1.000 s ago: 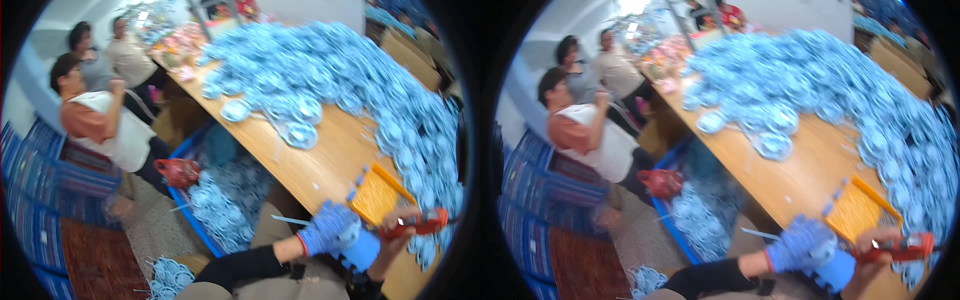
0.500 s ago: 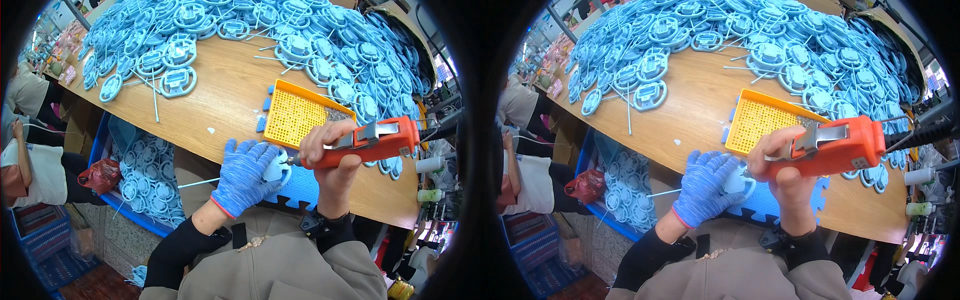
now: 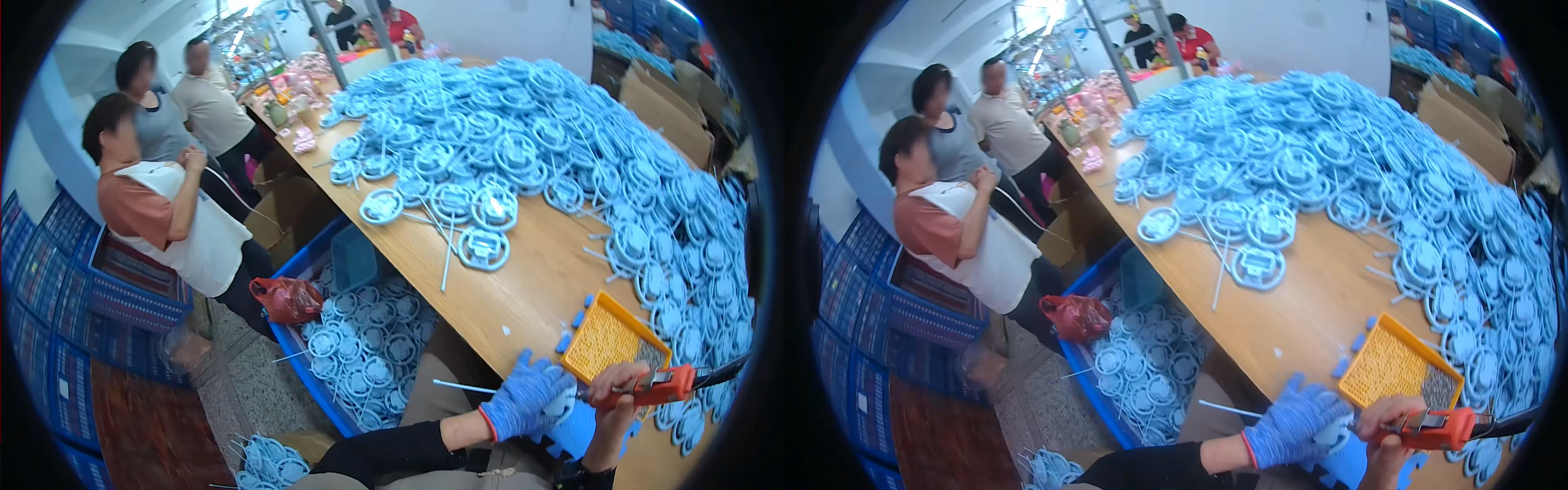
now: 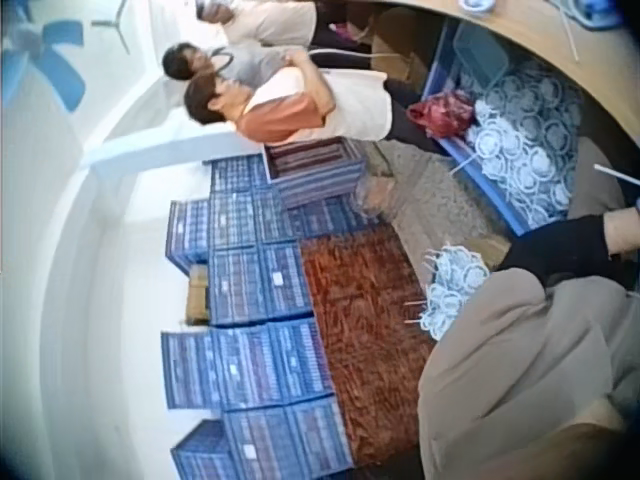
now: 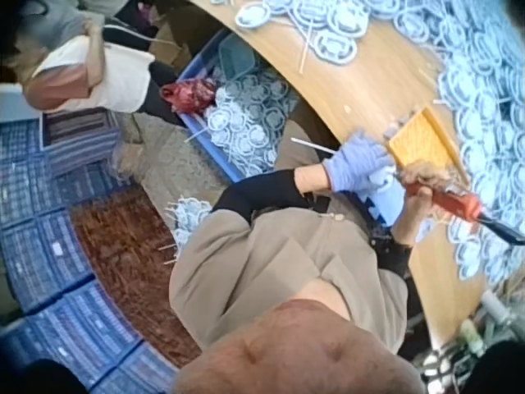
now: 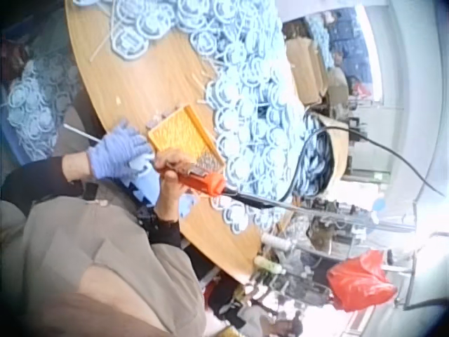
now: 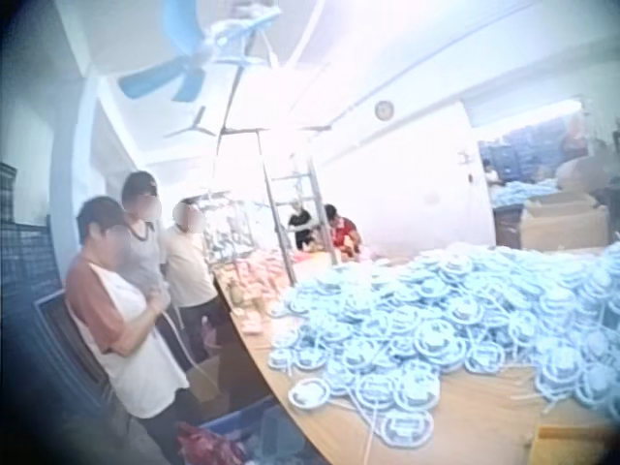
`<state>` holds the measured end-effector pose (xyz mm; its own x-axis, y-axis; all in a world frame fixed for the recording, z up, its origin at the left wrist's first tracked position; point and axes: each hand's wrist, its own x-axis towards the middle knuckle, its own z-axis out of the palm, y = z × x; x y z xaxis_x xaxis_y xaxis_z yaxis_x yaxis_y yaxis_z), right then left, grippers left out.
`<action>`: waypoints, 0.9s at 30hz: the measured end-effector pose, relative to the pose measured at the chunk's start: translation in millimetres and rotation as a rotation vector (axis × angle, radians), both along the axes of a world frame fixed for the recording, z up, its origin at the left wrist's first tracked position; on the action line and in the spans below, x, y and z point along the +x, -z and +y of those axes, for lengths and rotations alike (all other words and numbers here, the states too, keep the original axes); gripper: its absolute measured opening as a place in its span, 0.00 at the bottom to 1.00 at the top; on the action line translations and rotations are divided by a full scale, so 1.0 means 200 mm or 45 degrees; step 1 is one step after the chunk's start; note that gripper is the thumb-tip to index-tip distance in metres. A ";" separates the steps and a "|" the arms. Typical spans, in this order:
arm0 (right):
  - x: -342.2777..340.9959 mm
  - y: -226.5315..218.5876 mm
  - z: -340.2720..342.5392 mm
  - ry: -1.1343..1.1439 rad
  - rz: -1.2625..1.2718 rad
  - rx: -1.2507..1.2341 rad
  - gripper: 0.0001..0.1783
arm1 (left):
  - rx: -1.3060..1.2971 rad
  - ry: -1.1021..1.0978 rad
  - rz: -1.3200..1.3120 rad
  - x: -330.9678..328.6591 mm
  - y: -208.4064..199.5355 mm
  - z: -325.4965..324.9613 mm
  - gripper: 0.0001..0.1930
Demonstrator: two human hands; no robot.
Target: The person picks up blue plastic toy parts from a pile, places them on a blue mat, and uses a power screwdriver to drive screws from a yellow tray into each part. They then place the assembled parts into a blue bin and repeat the process.
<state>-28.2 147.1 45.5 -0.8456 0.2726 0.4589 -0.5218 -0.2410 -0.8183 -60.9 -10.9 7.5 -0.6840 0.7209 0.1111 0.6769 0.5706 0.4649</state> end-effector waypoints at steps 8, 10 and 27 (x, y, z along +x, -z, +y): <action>-0.05 0.02 -0.02 -0.048 -0.021 -0.035 0.28 | -0.116 0.023 -0.091 -0.01 -0.06 -0.03 0.27; -0.02 0.00 -0.02 -0.084 -0.058 -0.017 0.28 | -0.071 0.002 -0.031 0.01 -0.05 -0.04 0.26; 0.08 -0.10 0.15 0.060 0.087 -0.043 0.28 | -0.389 -0.941 -0.022 0.14 0.15 -1.02 0.44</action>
